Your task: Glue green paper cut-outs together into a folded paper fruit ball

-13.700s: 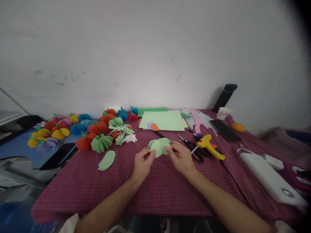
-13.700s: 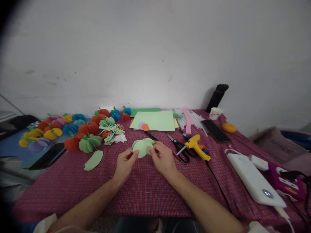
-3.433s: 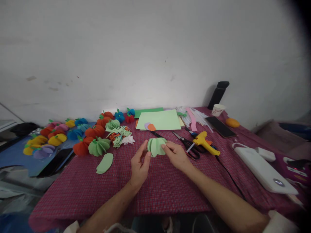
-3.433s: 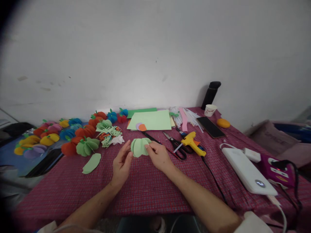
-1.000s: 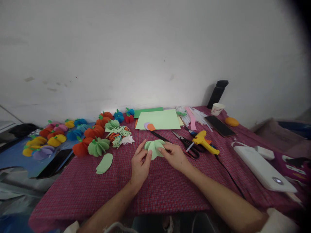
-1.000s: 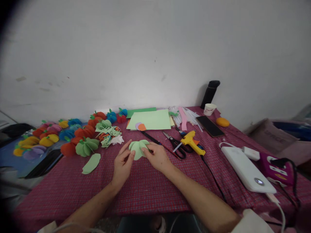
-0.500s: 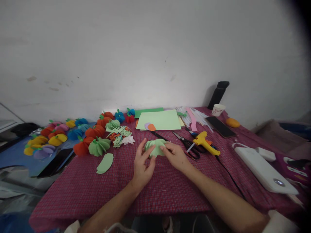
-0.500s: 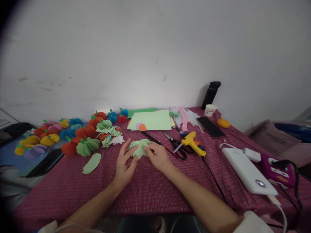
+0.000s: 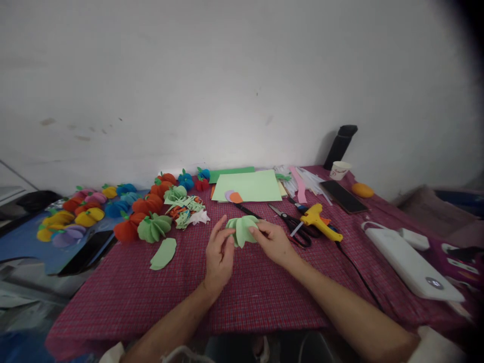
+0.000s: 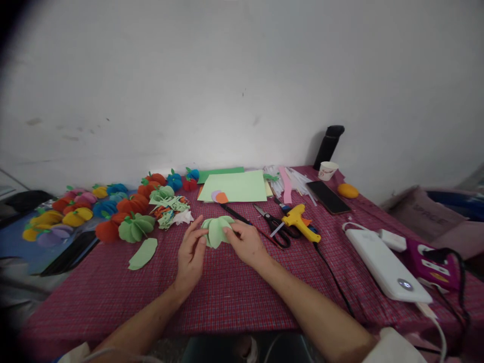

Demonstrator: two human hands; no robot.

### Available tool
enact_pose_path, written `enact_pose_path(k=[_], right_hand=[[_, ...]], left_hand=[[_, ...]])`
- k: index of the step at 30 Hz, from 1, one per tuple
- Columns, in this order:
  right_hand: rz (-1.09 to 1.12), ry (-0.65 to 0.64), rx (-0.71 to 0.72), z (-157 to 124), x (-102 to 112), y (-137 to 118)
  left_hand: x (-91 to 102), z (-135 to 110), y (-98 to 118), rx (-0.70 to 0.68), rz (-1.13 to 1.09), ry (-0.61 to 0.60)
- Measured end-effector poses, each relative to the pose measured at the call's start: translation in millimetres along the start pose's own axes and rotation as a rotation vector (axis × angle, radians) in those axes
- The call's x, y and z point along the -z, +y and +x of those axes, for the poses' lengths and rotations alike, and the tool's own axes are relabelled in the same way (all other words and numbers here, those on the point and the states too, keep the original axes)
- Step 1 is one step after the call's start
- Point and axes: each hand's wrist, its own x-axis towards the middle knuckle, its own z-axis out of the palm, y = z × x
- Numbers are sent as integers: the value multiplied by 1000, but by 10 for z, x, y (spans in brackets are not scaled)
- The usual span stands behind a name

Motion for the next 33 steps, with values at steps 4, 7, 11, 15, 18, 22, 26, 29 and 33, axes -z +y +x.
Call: enact_pose_path(k=[4,7,11,15,18,22,26,29,33], right_hand=[[17,-17,0,-1,0,-16],[28,-33,1,-3,-4,-30],[37,-51,1,-3,-11,-32],[26,-67,-4,-6,-2,-45],[38,-81,-5,-14,13,-77],[78,-108,-15,-19,16,-107],[63,-73,-16,-6,-7,-66],[61,-20,-3,5,-17,-18],[72,-2,-8,4,-13,6]], left_hand=[[-18,-7,1,27,54,-47],[-37,-3,2,-11,109,-35],[-50,3,-8,-37,141,-17],[-52,4,-11,-22,148,-19],[-54,6,-12,-18,163,-19],[-59,9,-28,-25,169,-10],[-60,-8,-38,-29,128,-24],[-56,-31,-30,-6,-10,0],[-41,-46,-11,15,-132,10]])
